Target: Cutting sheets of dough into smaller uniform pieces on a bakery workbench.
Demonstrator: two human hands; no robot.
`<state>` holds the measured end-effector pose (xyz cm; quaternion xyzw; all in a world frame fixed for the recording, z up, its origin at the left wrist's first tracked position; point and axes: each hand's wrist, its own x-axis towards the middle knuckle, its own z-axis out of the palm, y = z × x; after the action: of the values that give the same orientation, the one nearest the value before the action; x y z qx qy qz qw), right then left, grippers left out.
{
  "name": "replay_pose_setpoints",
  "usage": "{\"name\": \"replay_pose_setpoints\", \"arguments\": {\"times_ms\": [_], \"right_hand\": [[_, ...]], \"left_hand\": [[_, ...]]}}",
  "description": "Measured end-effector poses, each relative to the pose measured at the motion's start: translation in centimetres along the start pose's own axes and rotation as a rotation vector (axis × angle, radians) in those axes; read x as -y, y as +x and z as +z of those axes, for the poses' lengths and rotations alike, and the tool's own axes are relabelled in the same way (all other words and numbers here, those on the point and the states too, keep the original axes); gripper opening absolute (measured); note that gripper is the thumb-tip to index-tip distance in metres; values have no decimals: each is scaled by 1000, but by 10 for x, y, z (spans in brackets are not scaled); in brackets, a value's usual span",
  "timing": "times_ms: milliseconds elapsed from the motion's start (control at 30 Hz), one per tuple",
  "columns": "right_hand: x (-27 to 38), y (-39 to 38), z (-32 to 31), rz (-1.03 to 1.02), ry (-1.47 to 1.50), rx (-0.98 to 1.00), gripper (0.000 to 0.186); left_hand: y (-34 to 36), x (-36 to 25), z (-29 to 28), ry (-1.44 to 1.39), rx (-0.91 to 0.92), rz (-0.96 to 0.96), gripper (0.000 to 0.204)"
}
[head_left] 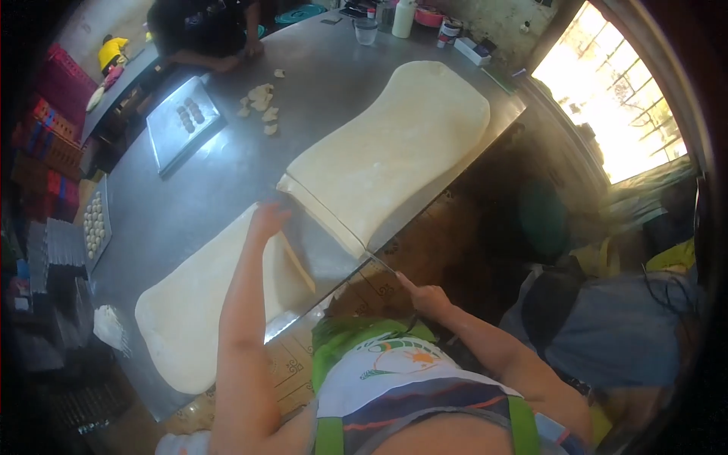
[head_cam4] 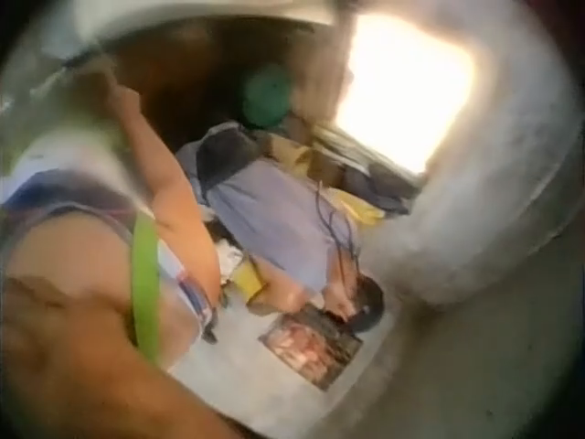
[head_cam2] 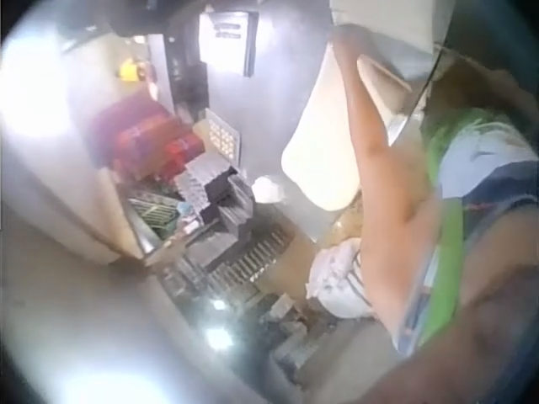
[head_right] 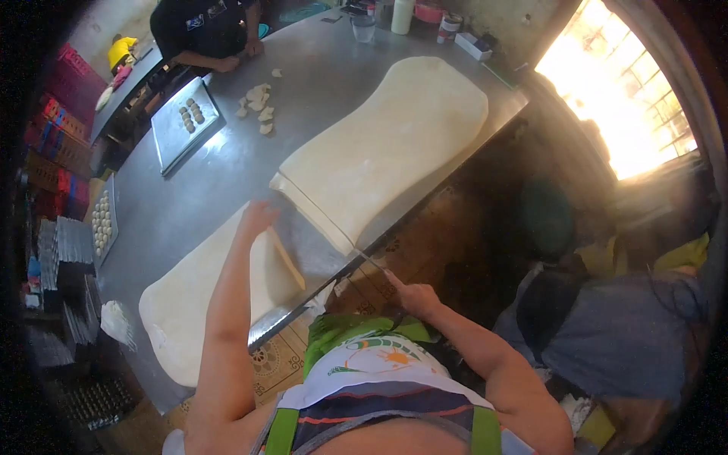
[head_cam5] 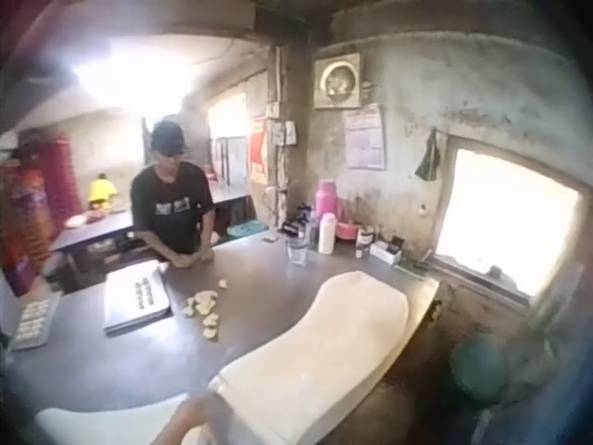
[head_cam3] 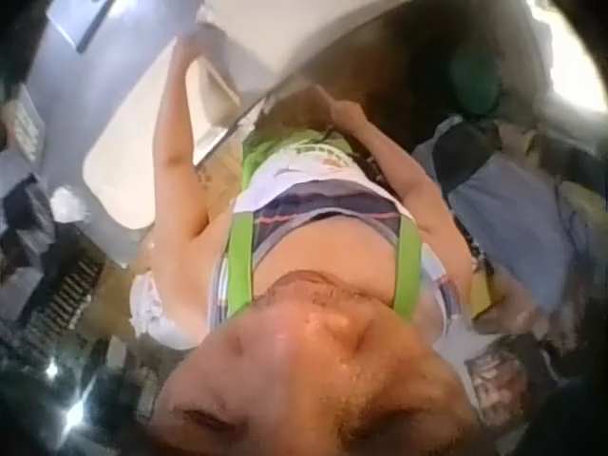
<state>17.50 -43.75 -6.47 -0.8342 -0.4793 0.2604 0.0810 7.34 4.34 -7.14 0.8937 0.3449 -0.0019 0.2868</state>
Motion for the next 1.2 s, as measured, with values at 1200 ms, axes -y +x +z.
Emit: {"name": "replay_pose_setpoints", "arguments": {"times_ms": [1200], "right_hand": [[-33,-14,3,55,-31,-21,74]], "left_hand": [[-174,-99,14,-501,348,34,49]]}}
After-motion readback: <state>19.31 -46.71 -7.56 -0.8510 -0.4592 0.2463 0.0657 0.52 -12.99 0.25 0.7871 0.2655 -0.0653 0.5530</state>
